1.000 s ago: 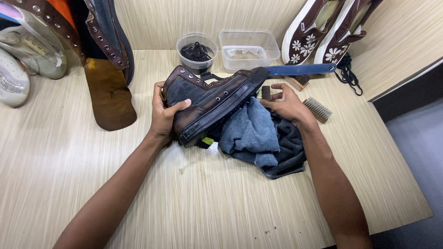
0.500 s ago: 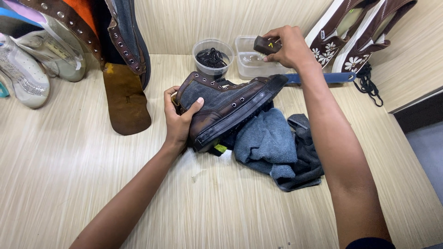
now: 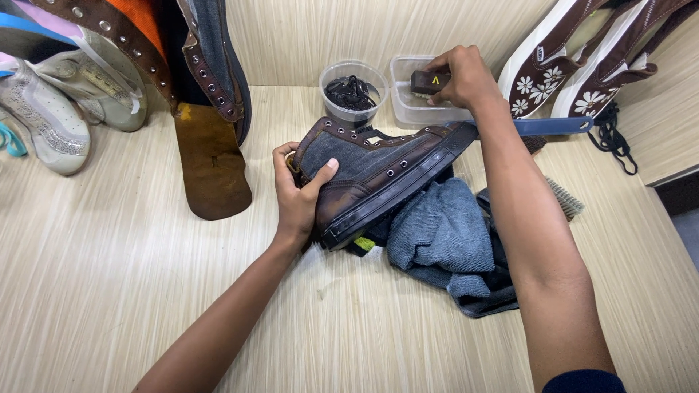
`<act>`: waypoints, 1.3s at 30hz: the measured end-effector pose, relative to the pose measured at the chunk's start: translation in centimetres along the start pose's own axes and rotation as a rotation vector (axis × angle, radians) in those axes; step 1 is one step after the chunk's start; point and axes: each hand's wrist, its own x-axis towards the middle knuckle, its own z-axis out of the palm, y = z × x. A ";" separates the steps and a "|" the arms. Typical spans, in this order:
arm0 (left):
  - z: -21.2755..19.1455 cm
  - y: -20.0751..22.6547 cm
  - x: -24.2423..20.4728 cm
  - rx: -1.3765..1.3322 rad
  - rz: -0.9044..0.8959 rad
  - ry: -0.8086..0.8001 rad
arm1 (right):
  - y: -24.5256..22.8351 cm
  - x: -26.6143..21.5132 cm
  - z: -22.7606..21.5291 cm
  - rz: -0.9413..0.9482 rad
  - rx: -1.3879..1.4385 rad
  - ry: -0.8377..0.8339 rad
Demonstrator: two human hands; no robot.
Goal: The person scrubs the sole of a brown boot with a brush and cleaning solution, then wipes the boot with a cloth. The person repeats the process on the other side of the boot.
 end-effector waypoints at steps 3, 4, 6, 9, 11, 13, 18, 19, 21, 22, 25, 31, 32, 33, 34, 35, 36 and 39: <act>0.0 0.0 -0.5 0.105 0.134 0.030 | -0.5 -0.6 -0.5 0.064 -0.054 0.150; -0.2 0.1 -0.6 0.102 0.135 0.029 | -0.7 -0.7 -0.6 0.063 -0.056 0.151; -0.4 0.2 -1.2 0.251 0.452 0.058 | -0.8 -1.1 -1.0 0.178 -0.064 0.241; -0.4 1.9 -2.3 0.455 0.637 0.053 | 0.0 -1.5 -1.3 0.055 -0.115 0.346; -0.4 1.9 -2.9 0.520 0.664 0.008 | 0.4 -1.9 -1.4 0.063 -0.112 0.367; -0.5 2.3 -3.4 0.586 0.696 -0.029 | 0.4 -2.1 -1.7 0.063 -0.110 0.390; -2.2 3.1 -4.4 0.822 0.758 -0.472 | -2.3 -3.9 -3.7 0.001 -0.016 0.085; -2.3 3.1 -4.4 0.825 0.758 -0.483 | -1.7 -3.5 -3.6 0.010 -0.010 0.088; -2.9 3.1 -4.5 0.861 0.731 -0.540 | -0.9 -2.6 -3.0 -0.035 0.095 0.111; -2.9 3.0 -4.4 0.868 0.728 -0.546 | -1.6 -3.0 -3.5 -0.031 0.104 0.110; -3.0 2.7 -4.2 0.865 0.717 -0.523 | -3.7 -2.9 -4.9 0.049 0.242 -0.252; -1.4 2.8 -2.9 0.816 0.903 -0.521 | -6.7 -5.4 -6.5 0.051 0.353 -0.331; -1.0 2.8 -2.6 0.783 0.914 -0.512 | -7.2 -6.4 -6.6 0.034 0.414 -0.167; -0.3 2.9 -2.0 0.743 0.933 -0.504 | -7.6 -7.2 -7.0 0.018 0.467 0.006; -0.2 2.8 -1.7 0.738 0.940 -0.508 | -9.4 -8.9 -7.9 0.020 0.464 0.014; 0.0 2.5 -1.6 0.741 0.913 -0.545 | -11.1 -10.8 -8.6 -0.014 0.474 0.112; 0.1 2.2 -1.5 0.743 0.886 -0.582 | -12.8 -12.7 -9.2 -0.050 0.484 0.211; -0.5 2.0 -1.4 0.772 0.845 -0.629 | -14.8 -16.4 -6.3 -0.249 0.377 0.335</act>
